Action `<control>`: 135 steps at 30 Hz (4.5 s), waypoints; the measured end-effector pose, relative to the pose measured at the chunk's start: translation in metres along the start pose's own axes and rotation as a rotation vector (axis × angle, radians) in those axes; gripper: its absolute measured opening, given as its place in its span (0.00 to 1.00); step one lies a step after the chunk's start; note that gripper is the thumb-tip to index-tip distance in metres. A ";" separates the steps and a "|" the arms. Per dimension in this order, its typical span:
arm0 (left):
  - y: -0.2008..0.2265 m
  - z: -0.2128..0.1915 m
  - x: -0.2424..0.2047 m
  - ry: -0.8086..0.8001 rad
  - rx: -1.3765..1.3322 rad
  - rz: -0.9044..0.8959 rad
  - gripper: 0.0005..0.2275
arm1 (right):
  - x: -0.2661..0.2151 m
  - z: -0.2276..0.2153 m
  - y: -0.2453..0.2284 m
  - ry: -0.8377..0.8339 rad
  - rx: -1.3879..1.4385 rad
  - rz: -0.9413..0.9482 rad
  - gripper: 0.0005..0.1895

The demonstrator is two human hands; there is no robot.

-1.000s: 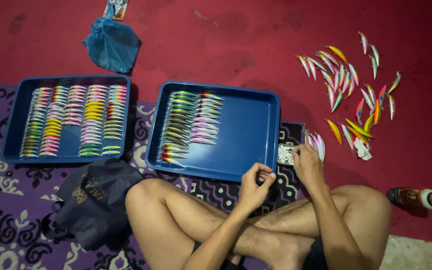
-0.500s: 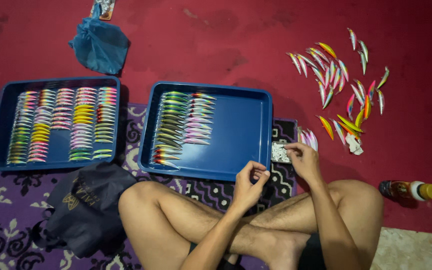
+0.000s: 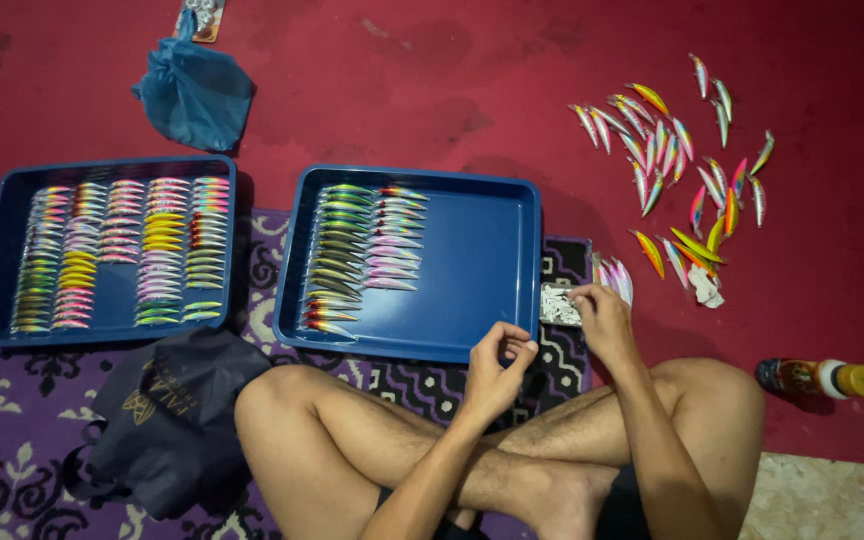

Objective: The person attaches metal hooks to colorful artificial fishing lures and organizes them into rows within two blue plastic trays while sitting on a mat.

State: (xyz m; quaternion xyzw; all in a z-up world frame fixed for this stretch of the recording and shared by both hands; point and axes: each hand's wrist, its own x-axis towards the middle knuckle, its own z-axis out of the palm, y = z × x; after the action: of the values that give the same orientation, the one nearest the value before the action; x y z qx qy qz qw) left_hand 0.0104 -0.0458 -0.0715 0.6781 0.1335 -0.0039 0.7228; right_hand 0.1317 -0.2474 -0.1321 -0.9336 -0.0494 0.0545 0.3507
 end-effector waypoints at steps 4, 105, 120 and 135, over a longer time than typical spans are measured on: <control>-0.007 0.001 0.002 0.007 0.008 -0.001 0.09 | 0.002 0.007 0.010 -0.020 -0.037 -0.041 0.08; -0.135 0.015 -0.018 -0.291 1.520 0.320 0.04 | -0.041 -0.060 0.042 0.138 1.556 0.378 0.10; -0.044 0.196 0.206 -0.240 1.389 0.234 0.16 | -0.032 -0.074 0.081 0.309 1.564 0.455 0.11; -0.058 0.202 0.214 -0.172 0.426 0.056 0.06 | -0.029 -0.077 0.080 0.348 1.561 0.433 0.10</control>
State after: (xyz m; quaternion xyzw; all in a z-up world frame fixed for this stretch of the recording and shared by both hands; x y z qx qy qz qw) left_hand 0.2438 -0.2107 -0.1617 0.8160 0.0487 -0.0699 0.5717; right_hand 0.1178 -0.3614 -0.1253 -0.4057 0.2387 -0.0059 0.8823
